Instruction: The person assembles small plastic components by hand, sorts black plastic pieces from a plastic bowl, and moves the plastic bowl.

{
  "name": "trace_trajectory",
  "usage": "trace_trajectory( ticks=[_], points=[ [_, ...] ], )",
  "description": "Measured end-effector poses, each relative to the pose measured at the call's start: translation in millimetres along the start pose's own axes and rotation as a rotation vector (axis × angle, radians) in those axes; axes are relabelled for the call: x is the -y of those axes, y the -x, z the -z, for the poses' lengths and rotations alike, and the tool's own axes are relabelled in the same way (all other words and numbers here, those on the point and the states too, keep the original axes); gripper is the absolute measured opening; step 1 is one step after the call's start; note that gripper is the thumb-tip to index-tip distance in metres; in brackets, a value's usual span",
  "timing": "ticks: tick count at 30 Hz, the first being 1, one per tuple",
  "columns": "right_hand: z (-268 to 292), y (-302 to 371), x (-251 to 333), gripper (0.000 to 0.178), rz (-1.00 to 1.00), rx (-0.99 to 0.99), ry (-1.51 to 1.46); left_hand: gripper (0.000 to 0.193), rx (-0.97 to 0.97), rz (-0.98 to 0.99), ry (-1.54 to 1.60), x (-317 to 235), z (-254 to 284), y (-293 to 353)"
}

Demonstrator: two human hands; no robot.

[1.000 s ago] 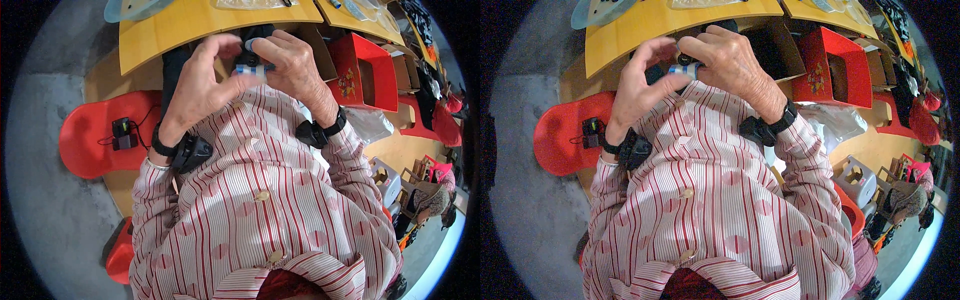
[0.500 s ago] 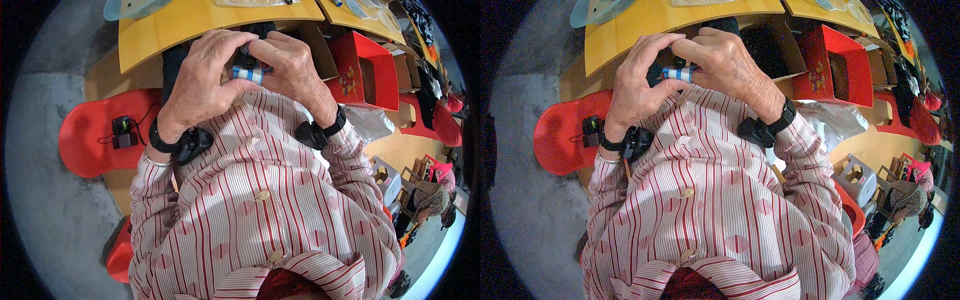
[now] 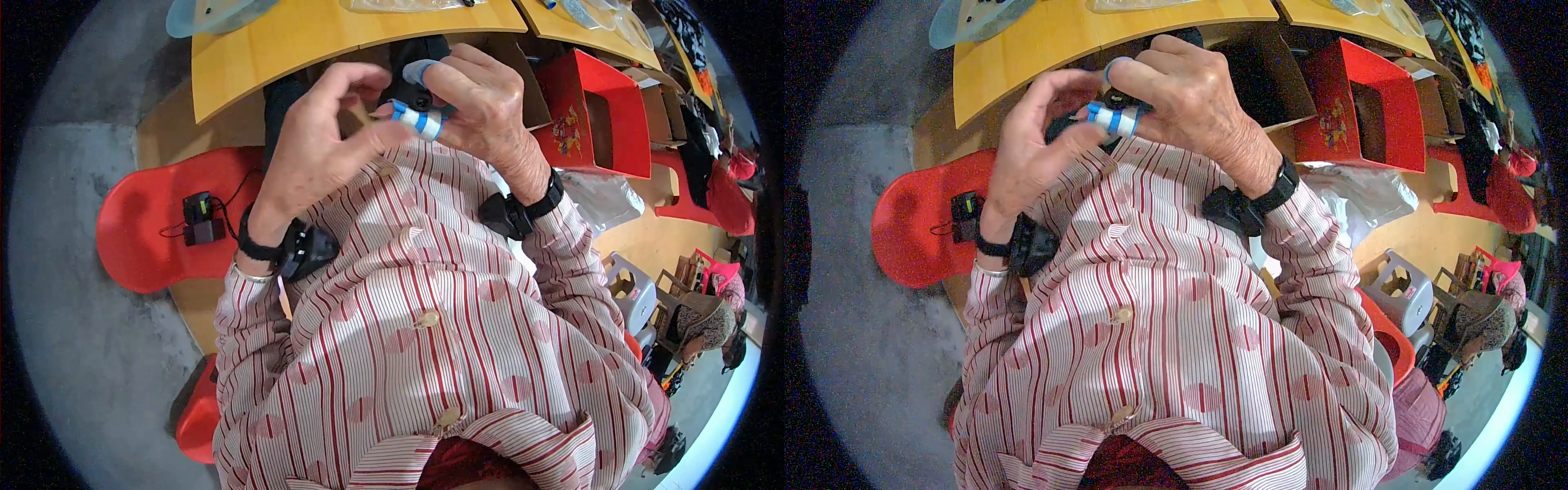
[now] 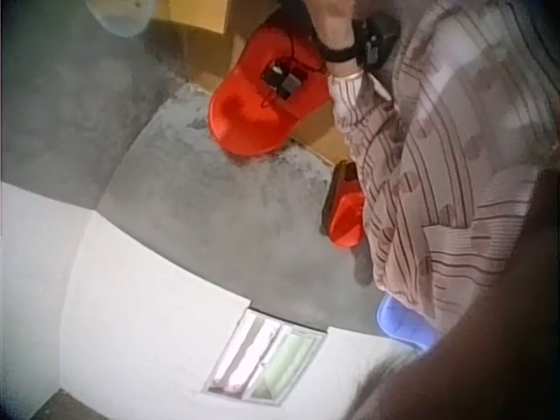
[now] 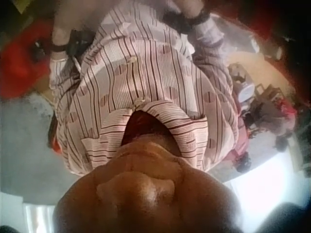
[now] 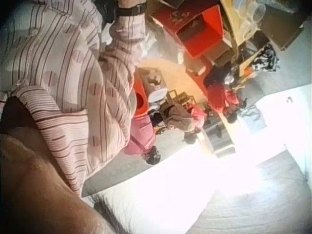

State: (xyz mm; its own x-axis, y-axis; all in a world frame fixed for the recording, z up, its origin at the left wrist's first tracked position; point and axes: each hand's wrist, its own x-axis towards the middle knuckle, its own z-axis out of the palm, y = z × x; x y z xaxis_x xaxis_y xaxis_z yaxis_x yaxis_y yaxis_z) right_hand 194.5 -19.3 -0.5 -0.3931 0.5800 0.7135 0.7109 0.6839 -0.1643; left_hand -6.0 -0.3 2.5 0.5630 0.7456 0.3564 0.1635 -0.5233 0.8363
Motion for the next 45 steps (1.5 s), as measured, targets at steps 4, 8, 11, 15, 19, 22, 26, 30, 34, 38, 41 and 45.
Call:
trace_trajectory(
  ticks=[4, 8, 11, 15, 19, 22, 26, 30, 34, 38, 41, 45],
  points=[
    [-4, 2, -2, 0.028, 0.063, -0.022, 0.084, 0.041, 0.116, 0.490, 0.536, -3, 8, 2],
    [-7, 1, 0, 0.028, 0.084, 0.009, 0.048, 0.038, 0.168, 0.488, 0.583, -10, 7, -2],
    [-7, 1, 0, 0.029, 0.075, 0.018, 0.021, 0.044, 0.130, 0.506, 0.600, -9, 5, 1],
    [-4, 0, 2, 0.031, -0.015, 0.058, -0.083, 0.055, -0.030, 0.178, 0.104, -9, -1, 2],
    [-7, -1, 3, 0.031, 0.038, 0.047, -0.120, 0.070, 0.027, -0.186, -0.213, -11, 1, -4],
    [-6, 1, 3, 0.032, 0.022, 0.064, -0.150, 0.069, 0.048, -0.148, -0.188, -10, 0, -3],
    [-8, 4, 3, 0.037, 0.048, 0.064, -0.105, 0.068, 0.046, -0.187, -0.243, -10, 2, -2],
    [-13, 4, 2, 0.038, 0.049, 0.069, -0.084, 0.067, 0.081, -0.159, -0.275, -11, 5, -3],
    [-10, 4, 5, 0.036, -0.004, 0.096, -0.085, 0.073, 0.068, -0.284, -0.279, -4, 4, -5],
    [-9, 2, 5, 0.031, 0.027, 0.052, -0.127, 0.070, 0.073, -0.277, -0.296, -3, 3, -5],
    [-11, 2, 6, 0.030, 0.034, 0.022, -0.169, 0.071, 0.083, -0.306, -0.326, -2, 5, -6],
    [-12, 2, 5, 0.030, 0.040, 0.001, -0.150, 0.071, 0.087, -0.370, -0.375, -2, 7, -9]
  ],
)
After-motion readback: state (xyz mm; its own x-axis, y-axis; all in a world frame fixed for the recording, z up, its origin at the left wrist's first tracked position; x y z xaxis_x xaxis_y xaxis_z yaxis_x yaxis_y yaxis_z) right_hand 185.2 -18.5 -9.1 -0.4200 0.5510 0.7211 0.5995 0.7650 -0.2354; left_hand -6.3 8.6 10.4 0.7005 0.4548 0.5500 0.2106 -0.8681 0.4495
